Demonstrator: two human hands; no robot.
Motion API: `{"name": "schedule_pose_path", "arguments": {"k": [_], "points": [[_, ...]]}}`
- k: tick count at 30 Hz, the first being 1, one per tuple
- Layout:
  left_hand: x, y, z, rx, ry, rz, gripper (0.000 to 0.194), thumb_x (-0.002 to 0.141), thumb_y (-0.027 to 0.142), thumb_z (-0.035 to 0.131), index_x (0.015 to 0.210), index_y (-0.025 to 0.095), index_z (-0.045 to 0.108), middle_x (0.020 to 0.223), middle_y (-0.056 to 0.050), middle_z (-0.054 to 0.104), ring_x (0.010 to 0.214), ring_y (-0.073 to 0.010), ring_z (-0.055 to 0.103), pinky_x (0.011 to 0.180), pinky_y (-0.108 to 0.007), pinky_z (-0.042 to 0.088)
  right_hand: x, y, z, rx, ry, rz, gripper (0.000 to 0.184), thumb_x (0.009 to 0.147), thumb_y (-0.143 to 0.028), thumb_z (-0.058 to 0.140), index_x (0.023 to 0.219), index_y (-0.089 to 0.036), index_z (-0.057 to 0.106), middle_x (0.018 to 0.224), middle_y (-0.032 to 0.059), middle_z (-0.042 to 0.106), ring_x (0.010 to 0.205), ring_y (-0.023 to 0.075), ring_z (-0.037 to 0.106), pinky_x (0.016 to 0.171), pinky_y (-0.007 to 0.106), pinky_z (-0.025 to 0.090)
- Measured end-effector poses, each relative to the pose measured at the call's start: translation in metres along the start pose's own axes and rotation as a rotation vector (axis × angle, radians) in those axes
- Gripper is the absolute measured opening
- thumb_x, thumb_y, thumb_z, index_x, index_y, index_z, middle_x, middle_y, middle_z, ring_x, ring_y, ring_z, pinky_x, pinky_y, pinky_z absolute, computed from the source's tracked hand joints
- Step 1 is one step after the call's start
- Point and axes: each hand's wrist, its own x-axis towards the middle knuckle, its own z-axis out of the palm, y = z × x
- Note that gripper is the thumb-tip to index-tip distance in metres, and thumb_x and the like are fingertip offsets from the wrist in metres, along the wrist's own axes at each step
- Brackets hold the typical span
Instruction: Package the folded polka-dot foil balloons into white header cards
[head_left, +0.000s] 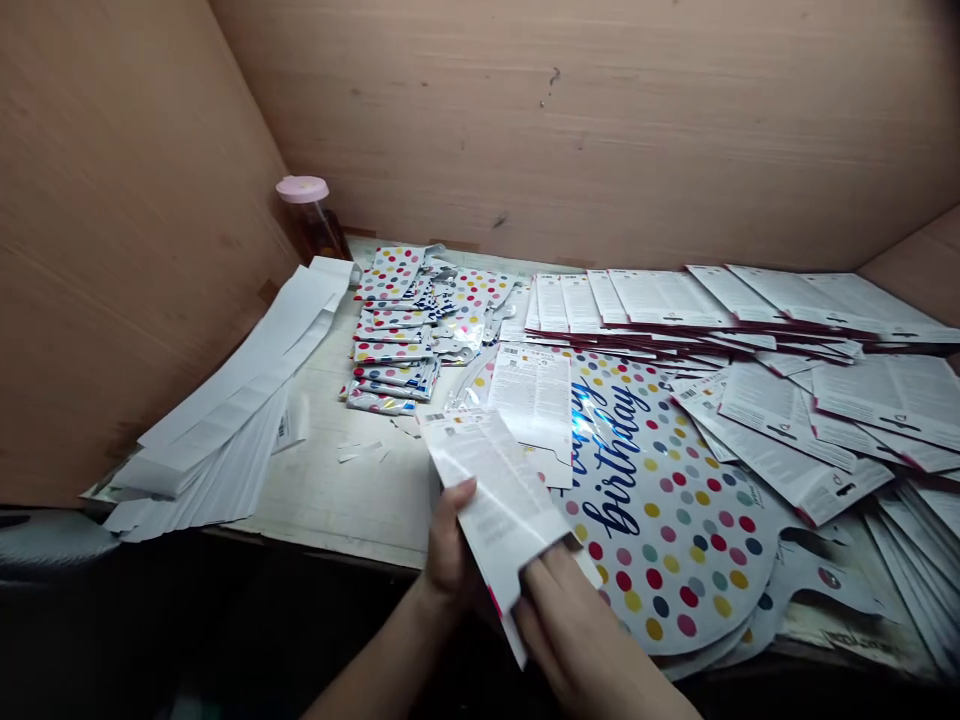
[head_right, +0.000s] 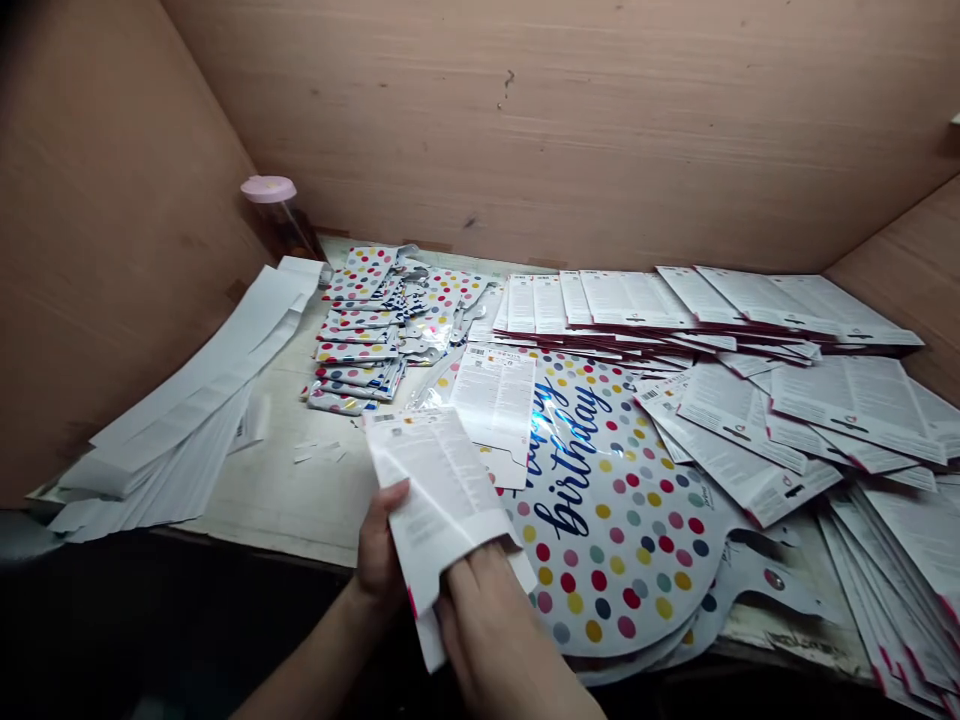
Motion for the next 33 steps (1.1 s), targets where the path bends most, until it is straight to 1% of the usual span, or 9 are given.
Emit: {"name": "schedule_pose_path", "arguments": {"k": [2, 5, 7, 10, 12, 14, 19, 24, 33], "points": [[0.011, 0.005, -0.008, 0.215, 0.120, 0.076, 0.074, 0.077, 0.036, 0.069, 0.143, 0.015, 0.041, 0.130, -0.016, 0.061, 0.127, -0.0374, 0.051, 0.109, -0.054, 0.038, -0.021, 0.007, -0.013, -0.039, 0.010, -0.020, 0.044, 0.089, -0.014, 0.053, 0.131, -0.028, 0.054, 0.127, 0.0100, 0.063, 0.117, 0.0261, 0.060, 0.095, 0.036, 0.055], [0.016, 0.004, -0.020, 0.745, 0.181, 0.362, 0.082, 0.086, 0.023, 0.062, 0.153, 0.028, 0.016, 0.155, -0.012, 0.035, 0.141, -0.0302, 0.035, 0.115, -0.051, 0.029, -0.037, 0.029, -0.016, -0.077, 0.262, 0.109, 0.030, 0.093, -0.013, 0.051, 0.118, -0.026, 0.059, 0.107, 0.0089, 0.065, 0.098, 0.0212, 0.065, 0.082, 0.031, 0.057], [0.009, 0.002, -0.026, 1.171, 0.177, 0.586, 0.075, 0.089, 0.016, 0.055, 0.153, 0.034, 0.019, 0.162, -0.007, 0.019, 0.148, -0.0288, 0.019, 0.119, -0.053, 0.018, -0.036, 0.047, -0.008, -0.119, 0.378, 0.169, 0.022, 0.094, -0.015, 0.052, 0.111, -0.023, 0.061, 0.099, 0.0090, 0.060, 0.090, 0.0211, 0.063, 0.076, 0.034, 0.057], [-0.008, 0.006, -0.033, 1.624, -0.144, 0.626, 0.058, 0.091, 0.014, 0.051, 0.144, 0.036, 0.041, 0.155, -0.003, 0.036, 0.148, -0.0289, 0.018, 0.120, -0.056, 0.010, -0.031, 0.065, 0.006, -0.149, 0.383, 0.153, 0.014, 0.092, -0.016, 0.055, 0.103, -0.021, 0.063, 0.095, 0.0081, 0.056, 0.088, 0.0210, 0.059, 0.074, 0.036, 0.055], [-0.018, 0.012, -0.038, 1.711, -0.405, 0.490, 0.059, 0.090, 0.028, 0.059, 0.145, 0.035, 0.040, 0.151, -0.005, 0.043, 0.146, -0.0312, 0.025, 0.119, -0.057, 0.011, -0.031, 0.065, 0.012, -0.173, 0.380, 0.145, 0.014, 0.092, -0.013, 0.054, 0.101, -0.021, 0.062, 0.093, 0.0072, 0.055, 0.088, 0.0208, 0.057, 0.075, 0.036, 0.053], [-0.026, 0.015, -0.044, 1.750, -0.492, 0.401, 0.079, 0.082, 0.049, 0.067, 0.150, 0.030, 0.031, 0.155, -0.010, 0.035, 0.145, -0.0354, 0.025, 0.118, -0.059, 0.012, -0.033, 0.059, 0.017, -0.198, 0.380, 0.136, 0.016, 0.092, -0.011, 0.053, 0.099, -0.021, 0.062, 0.091, 0.0060, 0.055, 0.086, 0.0204, 0.056, 0.076, 0.037, 0.051], [-0.031, 0.009, -0.054, 1.965, -0.506, 0.445, 0.102, 0.075, 0.074, 0.057, 0.154, 0.022, 0.019, 0.160, -0.012, 0.022, 0.147, -0.0356, 0.018, 0.119, -0.054, 0.012, -0.039, 0.048, 0.026, -0.200, 0.425, 0.185, 0.014, 0.092, -0.009, 0.054, 0.097, -0.021, 0.060, 0.088, 0.0045, 0.053, 0.085, 0.0207, 0.052, 0.083, 0.041, 0.043], [-0.030, 0.006, -0.055, 2.166, -0.507, 0.537, 0.098, 0.081, 0.078, 0.042, 0.154, 0.017, 0.019, 0.160, -0.012, 0.021, 0.148, -0.0330, 0.016, 0.119, -0.050, 0.014, -0.038, 0.054, 0.028, -0.200, 0.384, 0.189, 0.009, 0.093, -0.011, 0.054, 0.092, -0.019, 0.056, 0.086, 0.0043, 0.052, 0.083, 0.0201, 0.049, 0.081, 0.038, 0.040], [-0.030, 0.006, -0.057, 2.209, -0.516, 0.575, 0.098, 0.081, 0.079, 0.041, 0.153, 0.015, 0.021, 0.160, -0.013, 0.022, 0.148, -0.0331, 0.018, 0.119, -0.049, 0.015, -0.038, 0.055, 0.033, -0.383, 0.240, 0.145, 0.013, 0.096, -0.014, 0.044, 0.087, -0.020, 0.050, 0.083, 0.0044, 0.052, 0.079, 0.0213, 0.047, 0.075, 0.037, 0.036]]}}
